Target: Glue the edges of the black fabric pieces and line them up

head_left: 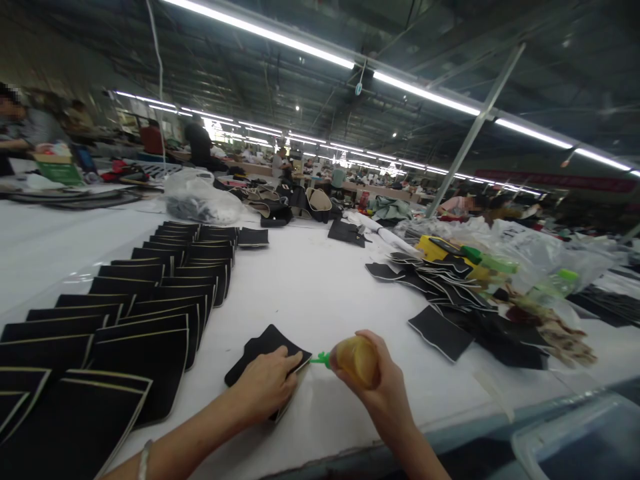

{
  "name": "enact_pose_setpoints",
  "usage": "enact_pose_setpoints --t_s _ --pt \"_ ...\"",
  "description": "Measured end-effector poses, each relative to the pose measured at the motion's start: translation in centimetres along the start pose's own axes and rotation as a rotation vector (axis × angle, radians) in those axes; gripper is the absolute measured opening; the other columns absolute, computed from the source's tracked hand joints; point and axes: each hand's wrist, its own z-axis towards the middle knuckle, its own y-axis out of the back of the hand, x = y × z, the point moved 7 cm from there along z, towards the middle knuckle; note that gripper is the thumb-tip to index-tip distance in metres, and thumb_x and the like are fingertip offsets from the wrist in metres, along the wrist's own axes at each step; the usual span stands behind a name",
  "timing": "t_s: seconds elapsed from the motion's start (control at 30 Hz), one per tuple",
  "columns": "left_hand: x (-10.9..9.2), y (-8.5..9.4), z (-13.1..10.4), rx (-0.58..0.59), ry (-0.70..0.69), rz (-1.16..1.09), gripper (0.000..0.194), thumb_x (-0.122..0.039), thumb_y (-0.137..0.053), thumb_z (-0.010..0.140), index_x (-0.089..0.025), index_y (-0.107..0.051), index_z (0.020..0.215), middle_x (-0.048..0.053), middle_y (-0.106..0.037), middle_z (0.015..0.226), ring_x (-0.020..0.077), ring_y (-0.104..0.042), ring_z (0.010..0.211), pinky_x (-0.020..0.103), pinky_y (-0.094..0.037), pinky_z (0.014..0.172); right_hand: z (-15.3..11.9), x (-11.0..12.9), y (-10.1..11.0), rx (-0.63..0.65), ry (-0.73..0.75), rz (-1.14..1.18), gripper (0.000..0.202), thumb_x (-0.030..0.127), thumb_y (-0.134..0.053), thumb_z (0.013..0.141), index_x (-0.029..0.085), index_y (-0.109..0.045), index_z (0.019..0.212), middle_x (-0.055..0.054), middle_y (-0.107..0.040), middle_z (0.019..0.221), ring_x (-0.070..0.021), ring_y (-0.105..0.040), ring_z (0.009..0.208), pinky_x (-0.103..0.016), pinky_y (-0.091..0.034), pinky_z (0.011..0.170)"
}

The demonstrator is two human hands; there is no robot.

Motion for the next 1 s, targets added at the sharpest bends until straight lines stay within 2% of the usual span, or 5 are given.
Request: enact_pose_setpoints --t_s 0.37,0.47,0.67,0.87,1.0 --pt "0.4 -0.3 0.0 0.013 -0.022 -0.056 0.054 -0.024 -0.034 0.084 -0.022 -0.047 0.137 0.010 -0.060 0.107 0.0237 -0.061 0.097 0.036 -0.045 0.089 0.1 -0.8 0.0 -0.028 -0.158 0.177 0.053 0.043 -0.078 0.071 0.022 -0.053 0.113 -0.001 -0.063 0.092 -0.0238 -0.060 0.084 -0.033 -0.047 0.076" --pt "0.4 -0.3 -0.1 0.018 -0.020 -0.059 0.055 -0.024 -0.034 0.085 -0.021 -0.046 0.138 0.011 -0.060 0.109 0.0236 -0.061 0.098 0.036 -0.045 0.090 0.2 -0.6 0.3 -0.043 -0.150 0.133 0.054 0.044 -0.078 0.071 0.022 -0.053 0.113 -0.002 -0.062 0.096 -0.0247 -0.059 0.087 -0.034 -0.046 0.078" --pt "0.4 -0.3 -0.1 0.006 -0.032 -0.047 0.054 -0.025 -0.033 0.085 -0.021 -0.047 0.137 0.010 -0.060 0.105 0.0239 -0.062 0.095 0.036 -0.046 0.088 -0.1 -0.4 -0.3 0.090 -0.120 0.164 0.052 0.042 -0.076 0.072 0.022 -0.053 0.114 -0.002 -0.062 0.096 -0.0238 -0.059 0.083 -0.032 -0.047 0.075" --pt "0.4 -0.2 -0.2 0.021 -0.023 -0.037 0.053 -0.024 -0.032 0.086 -0.022 -0.048 0.136 0.010 -0.060 0.107 0.0237 -0.062 0.096 0.035 -0.045 0.088 -0.1 -0.7 0.3 0.030 -0.092 0.117 0.051 0.041 -0.076 0.074 0.024 -0.051 0.115 -0.002 -0.060 0.100 -0.0233 -0.058 0.089 -0.032 -0.046 0.080" --pt "0.3 -0.1 -0.3 0.027 -0.028 -0.044 0.052 -0.025 -0.033 0.086 -0.021 -0.047 0.137 0.010 -0.060 0.106 0.0233 -0.062 0.094 0.035 -0.046 0.086 -1.1 -0.5 -0.4 0.121 -0.096 0.189 0.051 0.040 -0.076 0.073 0.023 -0.053 0.115 -0.003 -0.060 0.101 -0.0237 -0.058 0.087 -0.031 -0.047 0.078"
